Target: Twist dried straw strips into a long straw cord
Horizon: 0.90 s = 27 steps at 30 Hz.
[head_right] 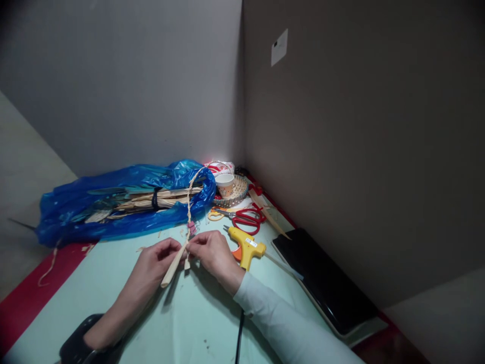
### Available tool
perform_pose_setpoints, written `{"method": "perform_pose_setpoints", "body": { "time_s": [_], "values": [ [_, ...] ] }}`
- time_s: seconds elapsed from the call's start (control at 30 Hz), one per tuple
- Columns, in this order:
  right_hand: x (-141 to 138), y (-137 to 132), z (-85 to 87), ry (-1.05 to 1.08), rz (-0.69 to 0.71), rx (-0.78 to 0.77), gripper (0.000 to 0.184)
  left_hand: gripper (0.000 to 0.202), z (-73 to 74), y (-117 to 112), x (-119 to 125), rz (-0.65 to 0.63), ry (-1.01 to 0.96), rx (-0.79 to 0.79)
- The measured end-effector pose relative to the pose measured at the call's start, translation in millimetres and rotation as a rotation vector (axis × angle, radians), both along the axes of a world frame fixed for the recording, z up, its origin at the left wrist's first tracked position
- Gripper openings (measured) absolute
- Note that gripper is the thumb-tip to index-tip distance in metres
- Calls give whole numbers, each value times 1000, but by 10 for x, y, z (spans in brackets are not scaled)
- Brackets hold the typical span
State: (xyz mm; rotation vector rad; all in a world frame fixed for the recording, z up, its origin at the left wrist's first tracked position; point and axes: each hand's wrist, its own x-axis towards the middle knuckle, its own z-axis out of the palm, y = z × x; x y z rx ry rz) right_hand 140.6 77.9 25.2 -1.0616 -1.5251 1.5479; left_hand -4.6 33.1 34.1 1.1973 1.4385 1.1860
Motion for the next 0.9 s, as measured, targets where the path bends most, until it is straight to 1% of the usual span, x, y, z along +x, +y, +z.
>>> {"method": "perform_pose_setpoints", "body": {
  "time_s": [0.13, 0.3, 0.4, 0.53, 0.63, 0.77, 0.83, 0.9],
  "values": [
    [15, 12, -31, -63, -6, 62, 15, 10, -72, 12, 34, 35, -26, 17],
    [-5, -22, -44, -89, -9, 84, 18, 26, -131, 39, 130, 73, -109, 45],
    [-5, -39, -49, -62, -14, 105, 21, 30, -153, 56, 166, 105, -142, 79],
    [19, -29, -43, 55, 94, 125, 23, 35, -186, 78, 162, 120, -196, 84],
    [32, -21, -9, 144, 174, 92, 24, 40, -190, 77, 142, 102, -249, 64],
    [10, -58, 53, 260, 277, -4, 35, 43, -167, 61, 121, 72, -310, 18],
    [-11, -80, 60, 310, 269, -36, 39, 44, -157, 53, 116, 55, -342, -13],
    [-32, -84, 47, 334, 238, -60, 40, 44, -154, 45, 116, 50, -371, -31]
  ]
}}
